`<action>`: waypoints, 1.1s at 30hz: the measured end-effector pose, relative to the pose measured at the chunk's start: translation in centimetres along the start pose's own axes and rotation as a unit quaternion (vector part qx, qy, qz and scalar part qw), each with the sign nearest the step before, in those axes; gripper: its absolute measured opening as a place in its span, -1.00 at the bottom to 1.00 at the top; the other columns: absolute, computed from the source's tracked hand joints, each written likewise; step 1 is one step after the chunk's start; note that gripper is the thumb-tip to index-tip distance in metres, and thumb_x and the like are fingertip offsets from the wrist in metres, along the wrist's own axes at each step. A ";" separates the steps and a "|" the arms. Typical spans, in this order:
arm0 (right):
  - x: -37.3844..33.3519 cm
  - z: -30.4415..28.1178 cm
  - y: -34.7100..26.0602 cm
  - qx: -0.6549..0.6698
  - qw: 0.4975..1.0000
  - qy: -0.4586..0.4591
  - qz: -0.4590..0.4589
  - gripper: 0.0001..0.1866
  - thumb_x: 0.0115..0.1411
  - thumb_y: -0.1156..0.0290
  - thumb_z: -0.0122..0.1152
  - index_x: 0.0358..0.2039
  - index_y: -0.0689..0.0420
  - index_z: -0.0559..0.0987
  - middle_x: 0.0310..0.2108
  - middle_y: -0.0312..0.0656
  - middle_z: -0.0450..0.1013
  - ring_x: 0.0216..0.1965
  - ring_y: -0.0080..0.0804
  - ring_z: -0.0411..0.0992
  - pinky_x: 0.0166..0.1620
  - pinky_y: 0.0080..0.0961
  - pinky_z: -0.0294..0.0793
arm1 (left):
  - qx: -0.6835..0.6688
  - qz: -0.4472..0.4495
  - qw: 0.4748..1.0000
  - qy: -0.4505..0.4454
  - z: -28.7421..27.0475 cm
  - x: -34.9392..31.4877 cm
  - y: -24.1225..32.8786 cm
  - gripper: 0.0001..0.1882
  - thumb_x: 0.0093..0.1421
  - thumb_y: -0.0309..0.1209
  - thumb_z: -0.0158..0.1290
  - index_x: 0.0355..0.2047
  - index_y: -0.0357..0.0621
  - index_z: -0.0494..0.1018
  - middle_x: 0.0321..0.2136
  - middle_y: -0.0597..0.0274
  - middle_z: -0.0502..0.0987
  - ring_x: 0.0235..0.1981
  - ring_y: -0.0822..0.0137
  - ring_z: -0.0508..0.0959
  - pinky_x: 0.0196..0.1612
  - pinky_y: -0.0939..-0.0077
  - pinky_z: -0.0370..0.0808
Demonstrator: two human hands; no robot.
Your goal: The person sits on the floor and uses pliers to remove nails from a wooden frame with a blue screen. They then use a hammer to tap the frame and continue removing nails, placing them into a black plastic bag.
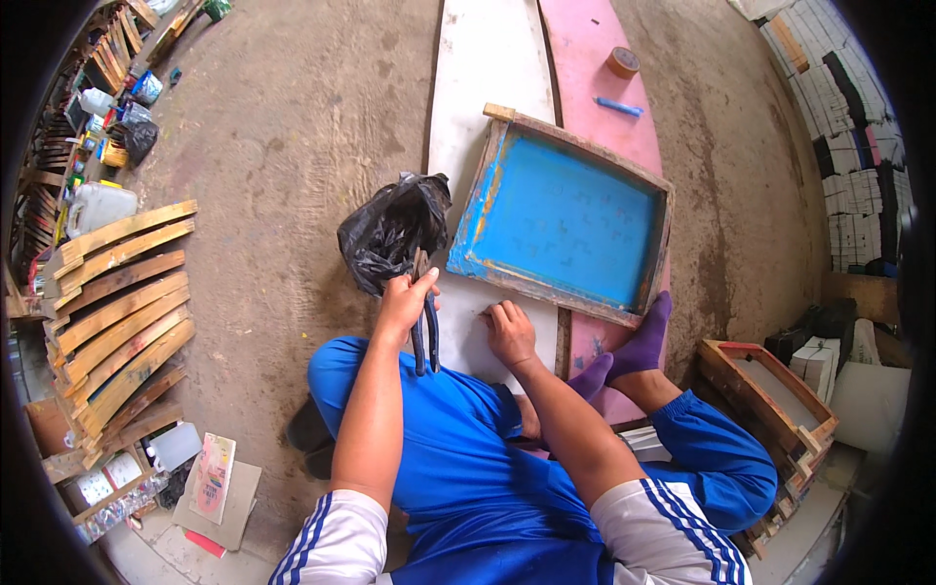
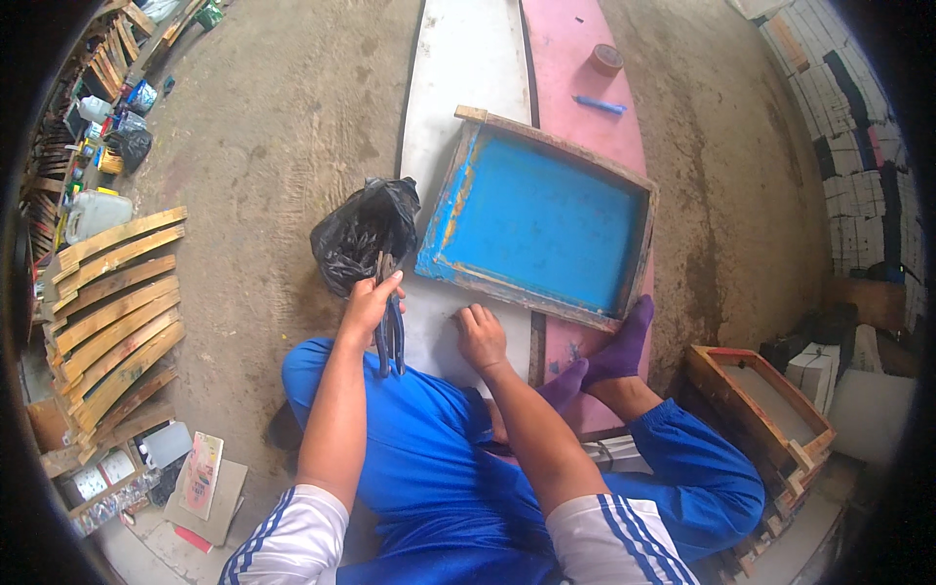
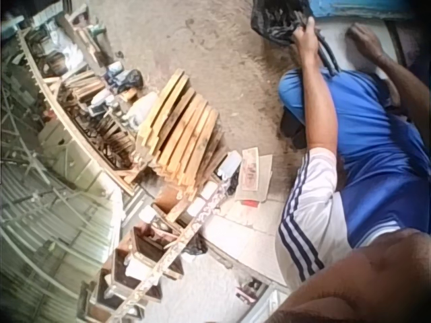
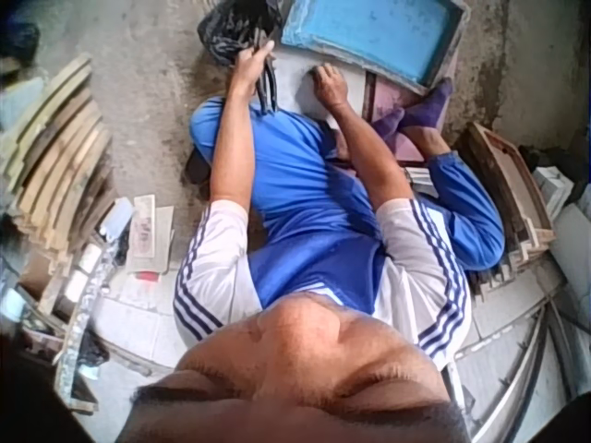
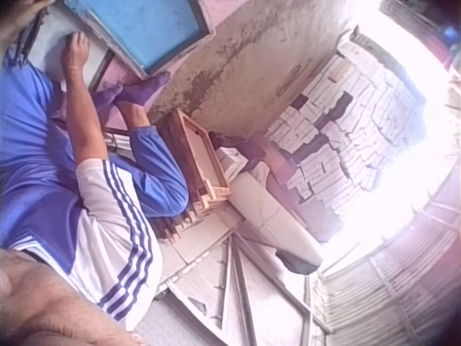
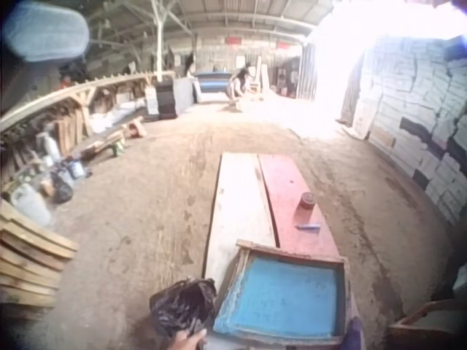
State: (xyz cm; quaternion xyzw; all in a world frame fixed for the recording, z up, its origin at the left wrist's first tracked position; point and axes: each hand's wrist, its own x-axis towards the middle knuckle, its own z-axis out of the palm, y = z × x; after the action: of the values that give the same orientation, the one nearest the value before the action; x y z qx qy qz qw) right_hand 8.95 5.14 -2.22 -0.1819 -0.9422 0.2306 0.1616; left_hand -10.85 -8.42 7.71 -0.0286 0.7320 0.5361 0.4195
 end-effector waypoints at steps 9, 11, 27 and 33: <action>0.4 -0.6 0.3 -0.026 0.993 -0.104 0.052 -0.86 0.20 0.41 0.21 -0.24 0.07 0.49 -0.28 -0.06 0.45 -0.20 -0.03 0.54 -0.17 -0.09 0.56 | -0.070 -0.027 0.995 0.058 -1.3 -0.4 -2.0 -0.58 0.32 -0.05 0.20 -0.43 -0.18 0.54 -0.60 0.17 0.57 -0.60 0.38 0.59 -0.52 0.46 0.49; 0.7 -0.9 0.1 -0.011 0.990 -0.118 0.079 -0.87 0.24 0.39 0.20 -0.23 0.10 0.48 -0.27 -0.02 0.47 -0.20 0.02 0.54 -0.17 -0.04 0.55 | -0.098 -0.030 0.991 0.083 -1.5 -1.0 -1.9 -0.58 0.32 -0.05 0.20 -0.42 -0.18 0.54 -0.60 0.15 0.57 -0.59 0.36 0.59 -0.51 0.45 0.49; 13.0 1.8 -9.3 0.299 0.900 -0.073 0.309 -0.67 0.33 0.25 0.34 -0.39 0.29 0.61 -0.54 -0.30 0.49 -0.45 -0.60 0.34 -0.36 -0.41 0.39 | -0.041 -0.017 0.987 0.157 -2.2 -1.5 -0.8 -0.51 0.31 -0.04 0.21 -0.47 -0.30 0.59 -0.54 0.20 0.59 -0.51 0.37 0.59 -0.39 0.42 0.48; 19.3 4.2 -11.0 0.300 0.887 -0.093 0.339 -0.69 0.26 0.21 0.41 -0.27 0.26 0.75 -0.40 -0.02 0.67 -0.35 -0.21 0.64 -0.21 -0.24 0.56 | -0.012 -0.037 0.986 0.162 -2.3 -0.8 -0.2 -0.49 0.31 -0.02 0.19 -0.32 -0.35 0.64 -0.41 0.21 0.62 -0.34 0.36 0.55 -0.23 0.36 0.45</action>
State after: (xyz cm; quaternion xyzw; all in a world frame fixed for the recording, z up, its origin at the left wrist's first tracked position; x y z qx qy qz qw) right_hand -12.70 2.49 3.95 -0.4104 -0.7198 0.5590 0.0322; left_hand -11.60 -10.71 8.26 -0.1475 0.7822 0.5172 0.3145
